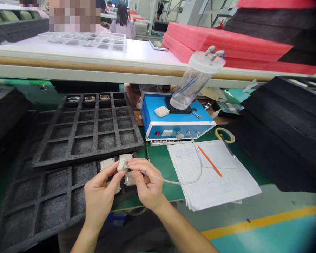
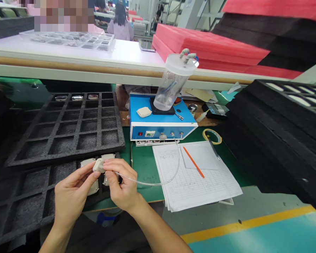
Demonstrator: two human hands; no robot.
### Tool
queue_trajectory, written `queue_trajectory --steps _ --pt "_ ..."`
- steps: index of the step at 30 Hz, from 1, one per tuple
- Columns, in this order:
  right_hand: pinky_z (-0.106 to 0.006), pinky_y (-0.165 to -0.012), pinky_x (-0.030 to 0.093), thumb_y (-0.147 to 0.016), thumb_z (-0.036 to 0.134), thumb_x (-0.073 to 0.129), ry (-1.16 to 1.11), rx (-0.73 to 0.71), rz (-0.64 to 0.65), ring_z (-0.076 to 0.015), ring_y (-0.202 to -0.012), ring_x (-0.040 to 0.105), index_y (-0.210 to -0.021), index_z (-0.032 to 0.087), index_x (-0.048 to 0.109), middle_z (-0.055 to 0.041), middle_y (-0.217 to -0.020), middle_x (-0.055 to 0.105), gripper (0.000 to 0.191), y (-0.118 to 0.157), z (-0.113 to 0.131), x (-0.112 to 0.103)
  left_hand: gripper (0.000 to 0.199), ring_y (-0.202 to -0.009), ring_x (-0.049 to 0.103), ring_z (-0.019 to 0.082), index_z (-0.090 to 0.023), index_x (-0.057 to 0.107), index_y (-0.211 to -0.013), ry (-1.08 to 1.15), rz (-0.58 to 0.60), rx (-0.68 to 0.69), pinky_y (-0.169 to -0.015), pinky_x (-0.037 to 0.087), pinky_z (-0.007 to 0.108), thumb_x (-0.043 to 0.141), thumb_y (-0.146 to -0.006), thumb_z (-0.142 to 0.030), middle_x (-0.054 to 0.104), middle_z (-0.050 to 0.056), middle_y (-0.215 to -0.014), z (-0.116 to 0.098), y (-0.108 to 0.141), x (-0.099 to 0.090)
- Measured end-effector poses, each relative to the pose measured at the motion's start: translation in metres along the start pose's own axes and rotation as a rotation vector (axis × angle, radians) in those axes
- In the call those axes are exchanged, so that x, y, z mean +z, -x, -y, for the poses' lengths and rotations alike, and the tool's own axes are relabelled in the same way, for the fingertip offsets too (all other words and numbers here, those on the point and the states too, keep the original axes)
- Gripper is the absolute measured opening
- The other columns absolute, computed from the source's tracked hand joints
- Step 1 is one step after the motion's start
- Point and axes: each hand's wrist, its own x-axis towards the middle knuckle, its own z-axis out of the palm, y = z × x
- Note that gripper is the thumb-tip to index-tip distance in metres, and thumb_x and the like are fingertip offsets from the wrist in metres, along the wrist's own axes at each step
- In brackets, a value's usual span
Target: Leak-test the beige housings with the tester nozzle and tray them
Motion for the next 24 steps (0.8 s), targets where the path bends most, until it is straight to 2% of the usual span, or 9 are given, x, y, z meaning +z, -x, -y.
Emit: queue_trajectory --steps 15,24 --pt "-0.041 -0.089 0.064 -0.096 0.013 0.06 0.043 0.001 0.003 -0.0229 -0.097 0.077 -0.105 0.023 0.075 -0.0077 -0.097 0.08 0.021 -0.0012 0.0012 0.0 0.035 -0.093 0.081 0.029 -0.022 0.085 -0.103 -0.002 -0.003 -0.021 -0.09 0.066 0.039 0.087 -0.073 -0.04 0.083 0.009 -0.104 -0.0009 -0.0007 0.0001" --pt "-0.039 -0.089 0.064 -0.095 0.01 0.06 0.035 -0.012 -0.004 -0.0224 -0.098 0.077 -0.106 0.023 0.075 -0.0078 -0.097 0.079 0.022 -0.0023 0.0014 0.0003 0.033 -0.092 0.081 0.027 -0.022 0.085 -0.103 -0.003 0.004 -0.023 -0.088 0.066 0.036 0.087 -0.074 -0.038 0.083 0.008 -0.104 0.0 -0.0016 -0.0015"
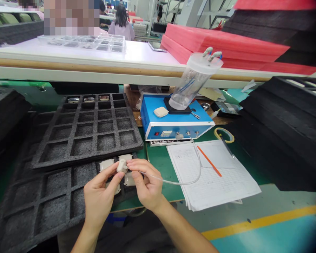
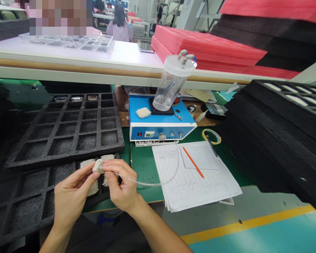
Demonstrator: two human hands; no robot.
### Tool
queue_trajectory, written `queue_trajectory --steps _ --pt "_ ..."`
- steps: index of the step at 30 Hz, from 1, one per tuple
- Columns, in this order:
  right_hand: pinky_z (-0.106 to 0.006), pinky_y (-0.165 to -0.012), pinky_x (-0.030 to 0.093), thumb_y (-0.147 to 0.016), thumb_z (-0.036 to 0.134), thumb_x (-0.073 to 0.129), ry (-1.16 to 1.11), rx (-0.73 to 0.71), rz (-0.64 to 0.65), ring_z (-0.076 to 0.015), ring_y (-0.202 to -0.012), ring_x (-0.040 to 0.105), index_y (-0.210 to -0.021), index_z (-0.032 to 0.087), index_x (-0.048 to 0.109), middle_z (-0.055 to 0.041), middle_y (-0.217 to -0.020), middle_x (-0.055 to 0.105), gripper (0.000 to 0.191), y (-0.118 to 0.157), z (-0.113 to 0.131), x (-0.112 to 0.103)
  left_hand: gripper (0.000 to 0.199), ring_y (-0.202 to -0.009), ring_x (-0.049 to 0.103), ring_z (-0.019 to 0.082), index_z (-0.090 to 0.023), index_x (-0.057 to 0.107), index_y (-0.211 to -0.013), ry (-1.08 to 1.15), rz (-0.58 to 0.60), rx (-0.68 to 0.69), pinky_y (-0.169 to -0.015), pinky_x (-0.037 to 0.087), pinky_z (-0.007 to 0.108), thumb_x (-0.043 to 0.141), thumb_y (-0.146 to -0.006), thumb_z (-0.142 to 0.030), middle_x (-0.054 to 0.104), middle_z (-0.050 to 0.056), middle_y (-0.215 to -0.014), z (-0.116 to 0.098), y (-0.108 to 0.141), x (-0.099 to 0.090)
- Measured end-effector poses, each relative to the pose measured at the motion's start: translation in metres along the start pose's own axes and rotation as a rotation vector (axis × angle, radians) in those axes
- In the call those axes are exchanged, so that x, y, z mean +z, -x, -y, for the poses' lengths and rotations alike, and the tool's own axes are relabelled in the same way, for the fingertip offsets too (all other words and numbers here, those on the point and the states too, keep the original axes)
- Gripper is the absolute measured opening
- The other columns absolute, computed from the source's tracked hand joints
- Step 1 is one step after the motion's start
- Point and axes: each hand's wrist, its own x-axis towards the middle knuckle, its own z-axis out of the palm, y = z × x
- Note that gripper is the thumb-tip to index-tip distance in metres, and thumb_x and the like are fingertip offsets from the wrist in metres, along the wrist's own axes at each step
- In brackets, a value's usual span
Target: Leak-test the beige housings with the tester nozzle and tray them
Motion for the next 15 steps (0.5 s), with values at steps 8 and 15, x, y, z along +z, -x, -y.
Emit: queue_trajectory --steps 8,15 --pt "-0.044 -0.088 0.064 -0.098 0.016 0.058 0.067 0.04 -0.018 -0.0237 -0.097 0.077 -0.102 0.024 0.074 -0.0073 -0.098 0.079 0.019 0.011 0.001 -0.007 0.026 -0.096 0.077 0.022 -0.019 0.081 -0.11 -0.098 -0.038 0.13 -0.089 0.06 0.031 0.073 -0.09 -0.034 0.082 0.007 -0.108 -0.013 0.008 -0.005" --pt "-0.046 -0.085 0.063 -0.098 0.021 0.06 0.088 0.12 -0.067 -0.0243 -0.096 0.076 -0.101 0.025 0.075 -0.0065 -0.097 0.078 0.016 0.021 -0.001 -0.011 0.033 -0.101 0.066 0.024 -0.025 0.074 -0.117 -0.713 0.397 0.21 -0.093 0.051 0.039 0.043 -0.105 -0.029 0.074 0.007 -0.104 -0.043 0.012 -0.085"
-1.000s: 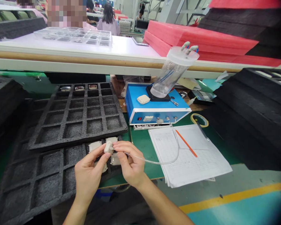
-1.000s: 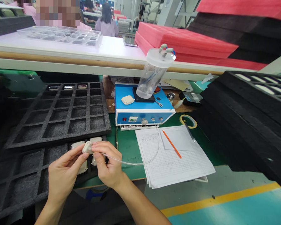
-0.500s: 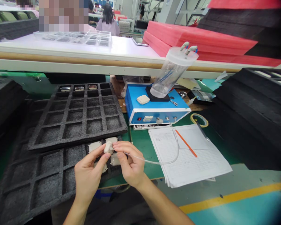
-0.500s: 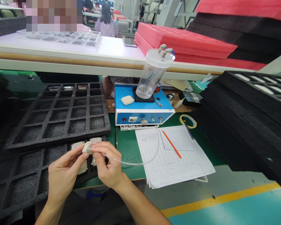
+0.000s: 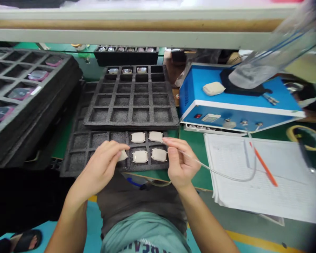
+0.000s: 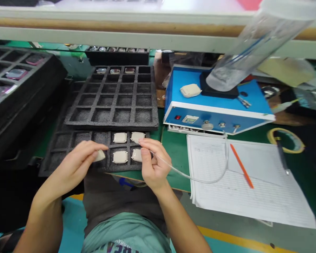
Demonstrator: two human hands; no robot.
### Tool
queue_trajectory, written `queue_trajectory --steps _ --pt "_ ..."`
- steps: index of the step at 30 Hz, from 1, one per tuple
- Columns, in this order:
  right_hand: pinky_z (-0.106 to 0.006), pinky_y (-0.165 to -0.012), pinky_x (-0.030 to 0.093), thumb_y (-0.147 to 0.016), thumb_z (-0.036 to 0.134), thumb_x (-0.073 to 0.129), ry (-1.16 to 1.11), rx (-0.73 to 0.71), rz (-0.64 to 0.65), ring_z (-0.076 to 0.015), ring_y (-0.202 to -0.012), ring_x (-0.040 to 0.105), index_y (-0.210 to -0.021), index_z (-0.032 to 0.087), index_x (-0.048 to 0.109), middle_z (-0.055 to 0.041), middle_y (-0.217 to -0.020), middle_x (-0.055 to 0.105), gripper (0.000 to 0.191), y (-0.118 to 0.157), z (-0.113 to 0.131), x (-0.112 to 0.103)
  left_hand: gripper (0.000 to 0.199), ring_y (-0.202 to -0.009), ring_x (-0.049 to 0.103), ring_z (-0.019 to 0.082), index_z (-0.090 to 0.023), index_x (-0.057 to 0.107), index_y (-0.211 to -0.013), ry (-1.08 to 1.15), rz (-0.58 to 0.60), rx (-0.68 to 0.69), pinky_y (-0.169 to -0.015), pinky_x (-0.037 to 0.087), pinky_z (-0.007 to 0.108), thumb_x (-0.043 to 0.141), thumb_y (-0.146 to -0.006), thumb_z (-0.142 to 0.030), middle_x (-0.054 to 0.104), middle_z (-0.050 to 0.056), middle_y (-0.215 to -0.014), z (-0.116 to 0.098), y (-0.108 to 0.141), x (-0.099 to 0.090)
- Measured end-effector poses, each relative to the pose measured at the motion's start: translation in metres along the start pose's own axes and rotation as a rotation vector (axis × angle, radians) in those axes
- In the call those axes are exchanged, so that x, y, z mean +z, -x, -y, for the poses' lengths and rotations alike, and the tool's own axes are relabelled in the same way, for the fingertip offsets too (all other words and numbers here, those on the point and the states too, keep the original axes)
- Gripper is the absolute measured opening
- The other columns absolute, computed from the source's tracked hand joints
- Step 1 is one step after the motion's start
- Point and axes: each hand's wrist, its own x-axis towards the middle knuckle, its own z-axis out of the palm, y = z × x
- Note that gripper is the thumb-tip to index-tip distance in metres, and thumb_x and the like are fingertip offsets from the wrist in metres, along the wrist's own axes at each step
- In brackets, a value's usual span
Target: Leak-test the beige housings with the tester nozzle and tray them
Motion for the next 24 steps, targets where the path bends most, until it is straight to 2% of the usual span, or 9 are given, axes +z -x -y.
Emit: queue_trajectory --steps 2,3,7,11,14,18,19,21,24 --pt "-0.044 -0.083 0.063 -0.098 0.02 0.061 -0.006 -0.004 0.007 -0.0235 -0.094 0.075 -0.101 0.025 0.075 -0.0062 -0.097 0.078 0.016 0.0 0.001 -0.001 0.033 -0.103 0.066 0.025 -0.026 0.073 -0.118 -0.071 0.158 -0.005 -0.096 0.05 0.04 0.043 -0.104 -0.027 0.075 0.007 -0.107 0.009 0.01 -0.005" --pt "-0.043 -0.082 0.063 -0.098 0.02 0.061 -0.007 -0.001 0.009 -0.0232 -0.093 0.075 -0.101 0.025 0.075 -0.0061 -0.096 0.078 0.015 0.0 0.002 -0.001 0.032 -0.107 0.067 0.025 -0.026 0.071 -0.122 -0.082 0.162 -0.013 -0.098 0.05 0.04 0.045 -0.104 -0.027 0.075 0.007 -0.114 0.013 0.014 -0.005" --pt "-0.044 -0.081 0.064 -0.098 0.023 0.063 0.016 0.047 0.004 -0.0236 -0.09 0.075 -0.101 0.024 0.075 -0.0065 -0.096 0.077 0.013 0.002 0.003 -0.004 0.037 -0.128 0.063 0.026 -0.022 0.066 -0.134 -0.129 -0.107 -0.05 -0.11 0.047 0.04 0.055 -0.1 -0.028 0.069 0.011 -0.137 0.021 0.031 -0.007" --pt "-0.044 -0.079 0.064 -0.097 0.022 0.064 0.004 0.072 -0.012 -0.0239 -0.09 0.075 -0.1 0.023 0.076 -0.0069 -0.098 0.076 0.013 0.006 0.001 -0.004 0.028 -0.118 0.07 0.025 -0.023 0.075 -0.119 -0.195 -0.276 -0.008 -0.108 0.05 0.036 0.058 -0.098 -0.028 0.076 0.008 -0.125 0.018 0.021 -0.034" --pt "-0.042 -0.077 0.064 -0.097 0.02 0.064 -0.022 0.083 -0.027 -0.0229 -0.088 0.075 -0.098 0.023 0.077 -0.0064 -0.096 0.076 0.013 0.008 -0.001 -0.001 0.028 -0.114 0.071 0.025 -0.02 0.078 -0.113 -0.277 -0.323 0.088 -0.108 0.05 0.036 0.056 -0.098 -0.029 0.078 0.007 -0.12 0.018 -0.036 -0.064" --pt "-0.04 -0.076 0.064 -0.097 0.02 0.063 -0.04 0.088 -0.041 -0.0217 -0.086 0.074 -0.097 0.022 0.077 -0.0067 -0.094 0.076 0.014 0.008 -0.005 0.003 0.037 -0.127 0.064 0.028 -0.014 0.076 -0.123 -0.562 -0.156 0.023 -0.114 0.042 0.041 0.049 -0.098 -0.018 0.074 0.011 -0.131 0.032 -0.169 -0.097" --pt "-0.04 -0.076 0.064 -0.097 0.02 0.063 -0.038 0.089 -0.042 -0.0216 -0.085 0.075 -0.097 0.021 0.077 -0.007 -0.094 0.076 0.014 0.008 -0.005 0.004 0.039 -0.132 0.06 0.029 -0.013 0.074 -0.127 -0.64 -0.08 -0.045 -0.116 0.04 0.042 0.048 -0.099 -0.016 0.072 0.013 -0.135 0.039 -0.202 -0.101" --pt "-0.037 -0.073 0.065 -0.097 0.021 0.063 -0.04 0.088 -0.053 -0.021 -0.083 0.075 -0.096 0.021 0.077 -0.0072 -0.093 0.076 0.014 0.005 -0.003 0.006 0.037 -0.132 0.059 0.031 -0.011 0.071 -0.13 -0.677 -0.033 -0.092 -0.114 0.041 0.047 0.052 -0.098 -0.014 0.069 0.017 -0.137 0.053 -0.257 -0.106" --pt "-0.032 -0.066 0.066 -0.098 0.021 0.062 -0.04 0.083 -0.071 -0.019 -0.077 0.075 -0.094 0.02 0.077 -0.0065 -0.089 0.075 0.015 0.0 0.001 0.009 0.033 -0.125 0.063 0.03 -0.014 0.068 -0.128 -0.701 0.047 -0.13 -0.107 0.049 0.053 0.066 -0.098 -0.027 0.067 0.015 -0.136 0.074 -0.307 -0.106"
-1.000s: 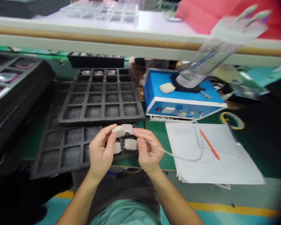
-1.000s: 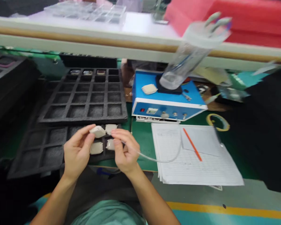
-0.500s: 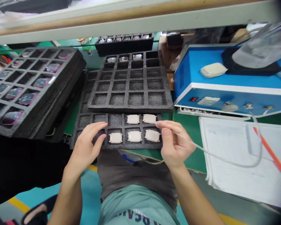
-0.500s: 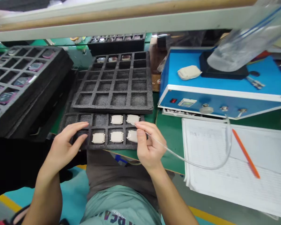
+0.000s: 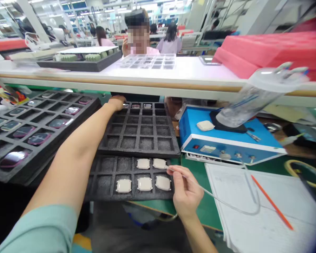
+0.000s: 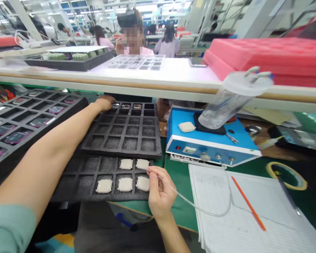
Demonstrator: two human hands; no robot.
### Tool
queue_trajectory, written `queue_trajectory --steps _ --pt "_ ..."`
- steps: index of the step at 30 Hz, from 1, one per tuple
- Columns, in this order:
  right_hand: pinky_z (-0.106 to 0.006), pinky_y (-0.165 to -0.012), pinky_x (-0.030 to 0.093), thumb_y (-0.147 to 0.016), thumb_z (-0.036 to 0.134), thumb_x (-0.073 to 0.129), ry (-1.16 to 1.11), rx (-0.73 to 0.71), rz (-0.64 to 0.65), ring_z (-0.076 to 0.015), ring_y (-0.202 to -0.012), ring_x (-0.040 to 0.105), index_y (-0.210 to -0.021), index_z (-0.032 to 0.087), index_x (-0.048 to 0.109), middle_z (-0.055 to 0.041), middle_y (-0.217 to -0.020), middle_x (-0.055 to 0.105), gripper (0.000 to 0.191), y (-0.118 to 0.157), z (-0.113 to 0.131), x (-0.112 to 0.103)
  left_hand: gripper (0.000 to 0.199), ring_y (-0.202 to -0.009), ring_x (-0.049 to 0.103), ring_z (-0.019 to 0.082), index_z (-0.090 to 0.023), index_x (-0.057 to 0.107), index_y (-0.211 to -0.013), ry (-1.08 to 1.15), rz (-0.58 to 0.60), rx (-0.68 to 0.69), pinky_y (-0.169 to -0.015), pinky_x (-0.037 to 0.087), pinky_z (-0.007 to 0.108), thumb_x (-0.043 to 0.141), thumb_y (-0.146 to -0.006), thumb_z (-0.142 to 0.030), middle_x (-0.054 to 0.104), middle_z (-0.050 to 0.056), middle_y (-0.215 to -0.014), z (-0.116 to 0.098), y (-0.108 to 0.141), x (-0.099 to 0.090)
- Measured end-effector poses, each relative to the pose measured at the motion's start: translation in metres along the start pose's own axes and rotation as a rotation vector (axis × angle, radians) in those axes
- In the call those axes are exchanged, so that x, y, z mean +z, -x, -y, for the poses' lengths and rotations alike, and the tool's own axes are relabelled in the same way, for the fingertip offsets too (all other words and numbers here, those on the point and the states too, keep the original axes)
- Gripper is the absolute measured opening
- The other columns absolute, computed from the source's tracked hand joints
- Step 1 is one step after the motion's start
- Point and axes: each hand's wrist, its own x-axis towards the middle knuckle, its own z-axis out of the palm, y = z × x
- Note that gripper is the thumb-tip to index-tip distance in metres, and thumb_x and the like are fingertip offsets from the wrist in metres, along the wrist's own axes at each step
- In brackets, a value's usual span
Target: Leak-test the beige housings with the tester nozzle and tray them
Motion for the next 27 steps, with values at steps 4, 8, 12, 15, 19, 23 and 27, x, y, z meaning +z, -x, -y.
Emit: queue_trajectory --steps 4,8,12,15,19,23,27 --pt "-0.03 -0.064 0.067 -0.098 0.021 0.063 0.0 -0.001 -0.002 -0.0184 -0.075 0.075 -0.093 0.02 0.077 -0.0064 -0.088 0.075 0.016 -0.003 0.001 0.003 0.038 -0.118 0.066 0.027 -0.016 0.064 -0.129 -0.011 0.076 0.013 -0.099 0.056 0.051 0.068 -0.098 -0.037 0.065 0.012 -0.134 0.012 -0.027 0.01" --pt "-0.029 -0.063 0.067 -0.098 0.021 0.063 -0.026 0.012 -0.003 -0.0178 -0.073 0.076 -0.095 0.02 0.078 -0.0058 -0.088 0.076 0.015 -0.003 0.001 0.004 0.036 -0.117 0.066 0.027 -0.016 0.065 -0.127 0.009 0.089 0.016 -0.099 0.056 0.051 0.068 -0.098 -0.037 0.065 0.012 -0.132 0.016 -0.029 0.013" --pt "-0.028 -0.062 0.067 -0.097 0.022 0.064 -0.043 0.018 0.001 -0.0174 -0.071 0.076 -0.094 0.02 0.078 -0.0055 -0.087 0.075 0.014 -0.003 0.002 0.005 0.037 -0.117 0.066 0.027 -0.017 0.065 -0.127 0.049 0.033 -0.01 -0.099 0.055 0.051 0.068 -0.098 -0.038 0.065 0.011 -0.132 0.007 -0.015 0.008" --pt "-0.028 -0.064 0.067 -0.098 0.021 0.063 -0.064 0.024 0.0 -0.0167 -0.073 0.076 -0.095 0.021 0.077 -0.0049 -0.088 0.075 0.014 -0.002 0.003 0.005 0.033 -0.12 0.064 0.03 -0.012 0.067 -0.122 0.096 -0.059 -0.033 -0.104 0.05 0.052 0.065 -0.098 -0.035 0.068 0.016 -0.128 -0.004 0.008 -0.001" --pt "-0.028 -0.068 0.066 -0.099 0.02 0.061 -0.082 0.048 0.002 -0.0161 -0.076 0.076 -0.101 0.022 0.075 -0.0039 -0.091 0.076 0.014 0.0 0.001 0.003 0.035 -0.127 0.06 0.038 -0.005 0.065 -0.125 0.168 -0.208 -0.043 -0.105 0.045 0.051 0.048 -0.103 -0.025 0.068 0.026 -0.127 -0.027 0.083 -0.005" --pt "-0.034 -0.072 0.065 -0.099 0.017 0.06 -0.051 -0.011 0.012 -0.0186 -0.083 0.075 -0.105 0.023 0.073 -0.0045 -0.094 0.075 0.016 0.004 -0.003 -0.002 0.038 -0.101 0.072 0.025 -0.013 0.065 -0.124 0.58 -0.284 0.015 -0.086 0.057 0.036 0.039 -0.105 -0.031 0.073 0.015 -0.12 -0.078 0.202 0.026" --pt "-0.041 -0.079 0.064 -0.099 0.015 0.058 -0.034 -0.064 0.036 -0.022 -0.093 0.073 -0.104 0.024 0.073 -0.0064 -0.099 0.075 0.018 0.003 -0.005 -0.006 0.036 -0.08 0.075 0.02 -0.013 0.065 -0.118 1.34 -0.244 -0.11 -0.066 0.061 0.029 0.055 -0.099 -0.042 0.078 0.012 -0.107 -0.139 0.275 0.077"
